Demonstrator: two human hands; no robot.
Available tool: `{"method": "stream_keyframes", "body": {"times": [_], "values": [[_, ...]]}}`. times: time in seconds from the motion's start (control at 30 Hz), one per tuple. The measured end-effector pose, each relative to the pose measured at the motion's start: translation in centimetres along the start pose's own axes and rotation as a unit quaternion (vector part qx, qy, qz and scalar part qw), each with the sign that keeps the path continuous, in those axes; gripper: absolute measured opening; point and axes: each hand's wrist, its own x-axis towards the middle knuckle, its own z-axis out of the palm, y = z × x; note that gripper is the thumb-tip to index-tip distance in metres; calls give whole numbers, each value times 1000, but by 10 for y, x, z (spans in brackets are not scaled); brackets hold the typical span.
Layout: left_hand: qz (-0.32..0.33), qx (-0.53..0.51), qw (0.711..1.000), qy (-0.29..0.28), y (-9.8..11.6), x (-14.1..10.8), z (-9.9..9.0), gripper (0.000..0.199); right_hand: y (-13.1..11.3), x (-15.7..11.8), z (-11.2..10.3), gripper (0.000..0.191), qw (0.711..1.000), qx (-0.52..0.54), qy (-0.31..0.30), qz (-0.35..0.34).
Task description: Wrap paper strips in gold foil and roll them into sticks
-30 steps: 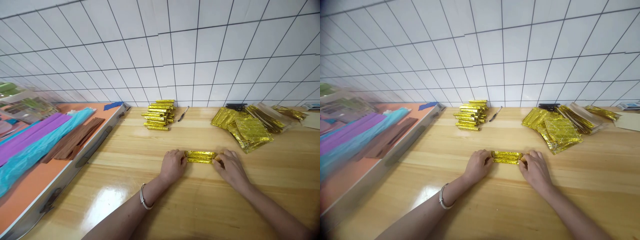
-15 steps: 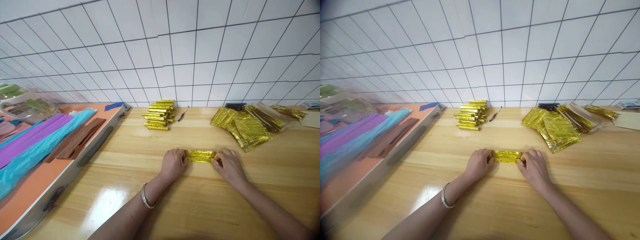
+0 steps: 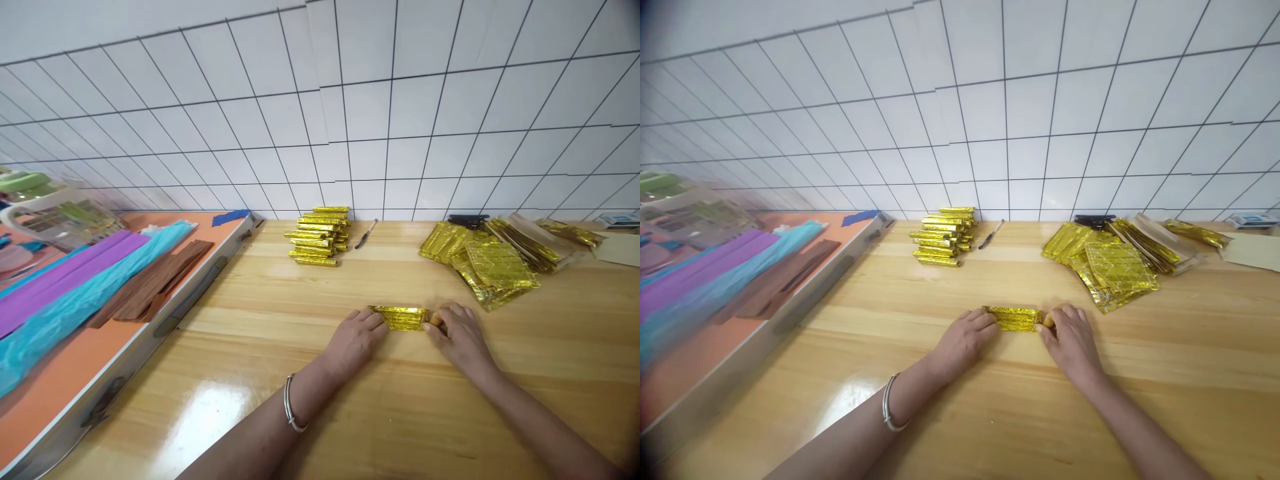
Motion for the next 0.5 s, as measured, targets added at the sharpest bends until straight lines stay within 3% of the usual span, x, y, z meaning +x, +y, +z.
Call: {"method": "stream_keyframes", "body": {"times": [0.13,0.27,0.43,0.5], "values": [[-8,13,1000,-21,9,-7,-3,13,0,-2,-1,13,1000,-6,13,-17],[-21,36,999,-32,21,-11,-6,22,-15,-9,-6,10,995,-81,29,-55],[-27,40,999,-7,26,-9,-1,30,-45,-24,-1,32,971,-121,-22,-203],[-19,25,999,4,23,-10,5,34,-54,-28,4,37,967,-112,-38,-226]]}}
